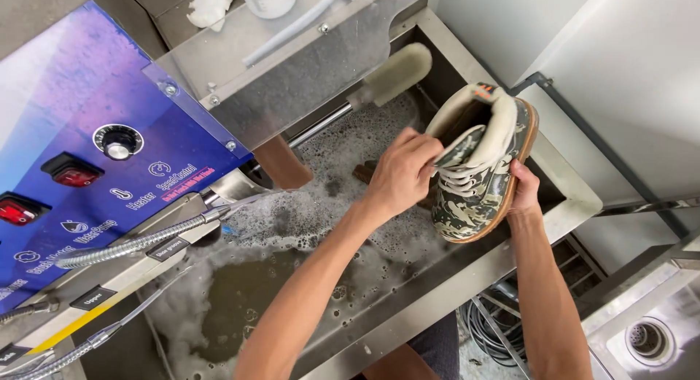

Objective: The recorder uses an industrial shoe-washing machine to clean camouflage boots with soapy water and a rotating brush.

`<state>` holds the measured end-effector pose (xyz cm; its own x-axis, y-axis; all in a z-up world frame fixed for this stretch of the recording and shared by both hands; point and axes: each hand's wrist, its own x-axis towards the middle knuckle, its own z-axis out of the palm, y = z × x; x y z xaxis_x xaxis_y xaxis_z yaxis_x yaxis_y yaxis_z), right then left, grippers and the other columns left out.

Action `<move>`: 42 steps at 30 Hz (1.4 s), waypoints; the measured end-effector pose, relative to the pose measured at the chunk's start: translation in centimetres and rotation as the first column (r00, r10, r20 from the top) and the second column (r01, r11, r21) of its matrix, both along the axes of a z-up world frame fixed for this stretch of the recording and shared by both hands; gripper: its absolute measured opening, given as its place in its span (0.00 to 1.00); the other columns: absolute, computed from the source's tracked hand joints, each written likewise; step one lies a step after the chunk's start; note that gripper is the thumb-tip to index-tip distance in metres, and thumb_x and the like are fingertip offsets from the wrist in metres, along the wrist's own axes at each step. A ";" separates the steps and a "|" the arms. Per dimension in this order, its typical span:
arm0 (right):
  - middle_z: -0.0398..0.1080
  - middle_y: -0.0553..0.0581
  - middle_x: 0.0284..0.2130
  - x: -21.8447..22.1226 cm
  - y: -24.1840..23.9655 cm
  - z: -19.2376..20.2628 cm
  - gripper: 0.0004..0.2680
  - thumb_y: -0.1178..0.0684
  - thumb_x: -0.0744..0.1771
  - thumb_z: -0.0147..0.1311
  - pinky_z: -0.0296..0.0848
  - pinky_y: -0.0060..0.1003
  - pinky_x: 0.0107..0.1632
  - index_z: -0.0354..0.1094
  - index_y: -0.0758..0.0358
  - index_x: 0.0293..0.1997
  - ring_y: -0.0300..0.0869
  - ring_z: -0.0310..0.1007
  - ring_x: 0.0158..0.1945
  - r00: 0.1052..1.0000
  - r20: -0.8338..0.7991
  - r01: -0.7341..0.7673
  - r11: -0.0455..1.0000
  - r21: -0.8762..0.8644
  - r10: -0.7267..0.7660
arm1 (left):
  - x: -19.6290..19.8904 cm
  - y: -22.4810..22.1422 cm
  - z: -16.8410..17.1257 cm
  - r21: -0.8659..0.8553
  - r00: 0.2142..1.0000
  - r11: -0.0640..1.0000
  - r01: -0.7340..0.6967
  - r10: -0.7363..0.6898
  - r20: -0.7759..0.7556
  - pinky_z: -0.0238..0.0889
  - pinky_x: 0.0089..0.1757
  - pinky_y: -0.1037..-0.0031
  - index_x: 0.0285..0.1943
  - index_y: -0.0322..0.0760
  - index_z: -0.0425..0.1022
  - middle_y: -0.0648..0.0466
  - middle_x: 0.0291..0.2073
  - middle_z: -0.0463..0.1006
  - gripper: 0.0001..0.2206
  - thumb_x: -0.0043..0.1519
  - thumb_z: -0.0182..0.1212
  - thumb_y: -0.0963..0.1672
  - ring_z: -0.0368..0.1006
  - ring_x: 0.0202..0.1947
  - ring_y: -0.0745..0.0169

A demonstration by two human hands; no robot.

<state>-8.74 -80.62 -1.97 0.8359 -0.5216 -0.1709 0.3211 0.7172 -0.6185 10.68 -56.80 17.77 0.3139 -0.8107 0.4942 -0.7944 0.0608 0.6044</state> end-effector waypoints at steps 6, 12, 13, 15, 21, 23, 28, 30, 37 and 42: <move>0.75 0.66 0.50 -0.6 0.3 1.7 0.23 0.48 0.65 0.61 0.76 0.43 0.55 0.64 0.73 0.65 0.48 0.78 0.49 0.963 -0.241 -0.150 0.984 -0.101 0.122 | 2.9 0.4 -4.1 0.358 0.952 0.933 0.025 0.087 -0.294 0.63 0.46 0.62 0.59 0.31 0.71 0.48 0.44 0.76 0.25 0.58 0.75 0.47 0.72 0.48 0.54; 0.76 0.64 0.47 0.8 0.9 4.2 0.20 0.47 0.66 0.58 0.79 0.40 0.49 0.65 0.72 0.60 0.46 0.80 0.44 0.937 -0.340 -0.069 0.997 0.025 0.074 | 3.9 -0.4 -4.5 0.195 0.939 0.978 0.076 -0.005 -0.343 0.69 0.41 0.62 0.44 0.36 0.78 0.55 0.38 0.82 0.09 0.63 0.66 0.46 0.74 0.41 0.59; 0.76 0.63 0.47 1.3 1.0 5.0 0.19 0.46 0.67 0.58 0.79 0.39 0.48 0.65 0.71 0.59 0.45 0.80 0.43 0.922 -0.385 -0.029 0.999 0.039 0.042 | 4.0 -0.6 -4.4 0.183 0.883 0.982 0.051 0.041 -0.467 0.71 0.39 0.61 0.44 0.36 0.76 0.56 0.37 0.81 0.09 0.64 0.64 0.46 0.77 0.39 0.61; 0.76 0.64 0.46 2.1 0.4 6.5 0.19 0.46 0.67 0.58 0.78 0.39 0.46 0.66 0.72 0.58 0.45 0.79 0.41 0.904 -0.426 -0.034 0.999 -0.001 0.031 | 4.3 -1.5 -3.9 0.308 0.873 0.951 0.012 0.140 -0.467 0.69 0.39 0.58 0.45 0.34 0.73 0.52 0.35 0.80 0.10 0.66 0.63 0.46 0.75 0.36 0.58; 0.76 0.63 0.44 4.0 -0.9 9.2 0.18 0.48 0.67 0.59 0.79 0.37 0.46 0.67 0.72 0.57 0.45 0.79 0.41 0.893 -0.449 -0.004 0.997 -0.082 -0.033 | 7.8 -6.1 -4.8 0.336 0.947 0.940 0.056 0.056 -0.317 0.66 0.45 0.63 0.54 0.36 0.72 0.49 0.47 0.79 0.16 0.58 0.69 0.41 0.75 0.47 0.58; 0.77 0.63 0.44 4.1 -1.5 9.7 0.18 0.48 0.67 0.59 0.80 0.36 0.47 0.66 0.71 0.58 0.44 0.80 0.42 0.900 -0.430 0.023 0.995 -0.100 -0.065 | 7.6 -7.1 -3.4 0.372 0.971 0.923 0.102 -0.011 -0.239 0.63 0.45 0.62 0.54 0.38 0.77 0.48 0.48 0.81 0.16 0.57 0.70 0.41 0.75 0.49 0.55; 0.77 0.62 0.45 5.0 -4.2 11.6 0.16 0.49 0.67 0.59 0.79 0.35 0.47 0.67 0.70 0.58 0.43 0.79 0.42 0.888 -0.450 0.018 0.985 -0.172 -0.095 | 6.9 -8.1 -2.9 0.195 0.923 0.981 -0.018 0.091 -0.375 0.74 0.41 0.71 0.49 0.40 0.79 0.54 0.46 0.84 0.08 0.64 0.60 0.38 0.80 0.44 0.64; 0.77 0.62 0.45 5.8 -5.3 11.7 0.16 0.49 0.68 0.58 0.79 0.35 0.47 0.68 0.70 0.57 0.43 0.79 0.42 0.899 -0.436 -0.018 0.988 -0.151 -0.050 | 6.6 -7.7 -2.0 0.238 0.918 0.969 -0.070 0.156 -0.366 0.70 0.39 0.68 0.49 0.38 0.79 0.53 0.44 0.84 0.07 0.64 0.61 0.39 0.79 0.40 0.61; 0.77 0.58 0.42 9.5 -5.5 15.0 0.15 0.45 0.67 0.57 0.78 0.33 0.42 0.71 0.66 0.52 0.39 0.78 0.37 0.842 -0.540 -0.111 0.976 -0.185 -0.006 | 8.0 -8.1 -3.0 0.109 0.980 0.975 -0.193 0.186 0.072 0.70 0.37 0.67 0.45 0.22 0.76 0.42 0.37 0.79 0.21 0.62 0.65 0.50 0.77 0.37 0.54; 0.77 0.60 0.41 11.7 -7.3 13.9 0.17 0.42 0.67 0.58 0.76 0.34 0.40 0.70 0.68 0.53 0.40 0.77 0.36 0.837 -0.545 -0.226 0.941 -0.252 0.055 | 8.6 -8.1 -2.9 0.465 0.879 0.756 -0.460 0.315 0.357 0.70 0.32 0.69 0.50 0.29 0.76 0.48 0.39 0.78 0.27 0.71 0.53 0.58 0.76 0.32 0.59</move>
<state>2.97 -87.90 11.94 0.7321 -0.5021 -0.4603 -0.2015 0.4859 -0.8505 19.26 -64.91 14.83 0.5881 -0.7974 0.1353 -0.8010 -0.5509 0.2343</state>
